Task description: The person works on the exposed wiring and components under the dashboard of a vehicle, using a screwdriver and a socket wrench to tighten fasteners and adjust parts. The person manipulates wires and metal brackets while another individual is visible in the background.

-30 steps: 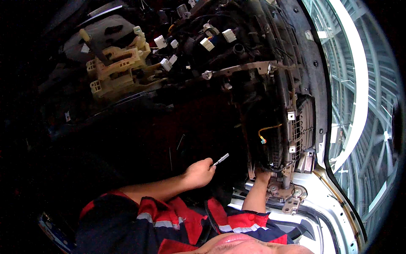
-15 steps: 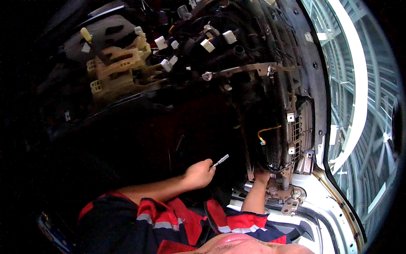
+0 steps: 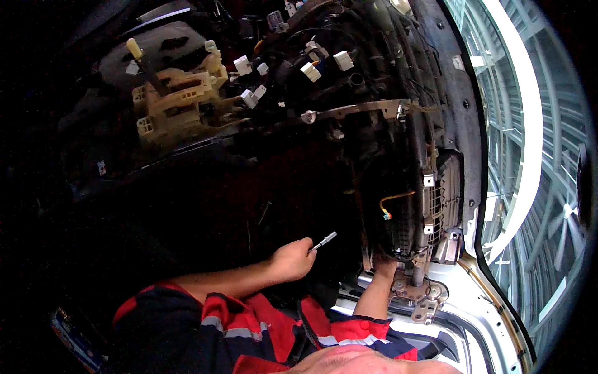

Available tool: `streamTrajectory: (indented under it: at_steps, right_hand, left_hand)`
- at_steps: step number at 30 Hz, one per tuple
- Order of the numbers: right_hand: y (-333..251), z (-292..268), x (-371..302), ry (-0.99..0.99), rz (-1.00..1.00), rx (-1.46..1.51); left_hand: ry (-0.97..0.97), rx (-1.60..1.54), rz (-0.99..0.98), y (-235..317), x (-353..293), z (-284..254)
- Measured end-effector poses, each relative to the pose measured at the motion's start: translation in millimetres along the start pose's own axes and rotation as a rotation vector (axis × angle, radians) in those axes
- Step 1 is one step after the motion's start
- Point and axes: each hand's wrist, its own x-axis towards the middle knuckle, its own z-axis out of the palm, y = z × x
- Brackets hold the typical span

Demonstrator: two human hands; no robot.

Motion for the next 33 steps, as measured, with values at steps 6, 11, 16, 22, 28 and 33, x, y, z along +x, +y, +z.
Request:
streamTrajectory:
  at_steps: [6, 11, 16, 22, 28, 33]
  right_hand:
    - [-1.3, -4.9, -6.6, -0.055, 0.170, 0.162]
    - [-1.1, -6.6, -2.2, -0.091, 0.271, 0.258]
    - [0.2, -7.5, -4.4, -0.114, 0.337, 0.309]
    - [-0.7, -14.0, 4.6, -0.128, 0.391, 0.368]
    - [-2.3, -13.7, 5.3, -0.139, 0.447, 0.422]
    - [-3.0, -14.1, 4.7, -0.143, 0.490, 0.464]
  left_hand:
    - [-0.015, 0.004, -0.005, 7.7, -4.9, -6.2]
    - [0.000, 0.014, -0.014, 2.1, -0.1, -3.9]
    - [-0.019, 0.018, -0.038, -1.5, 3.3, -1.0]
    - [-0.029, 0.029, -0.065, 1.2, 2.9, -1.5]
    - [-0.018, 0.021, -0.037, -3.6, 3.9, 0.3]
    - [-0.032, -0.007, -0.061, -4.3, 4.1, 2.0]
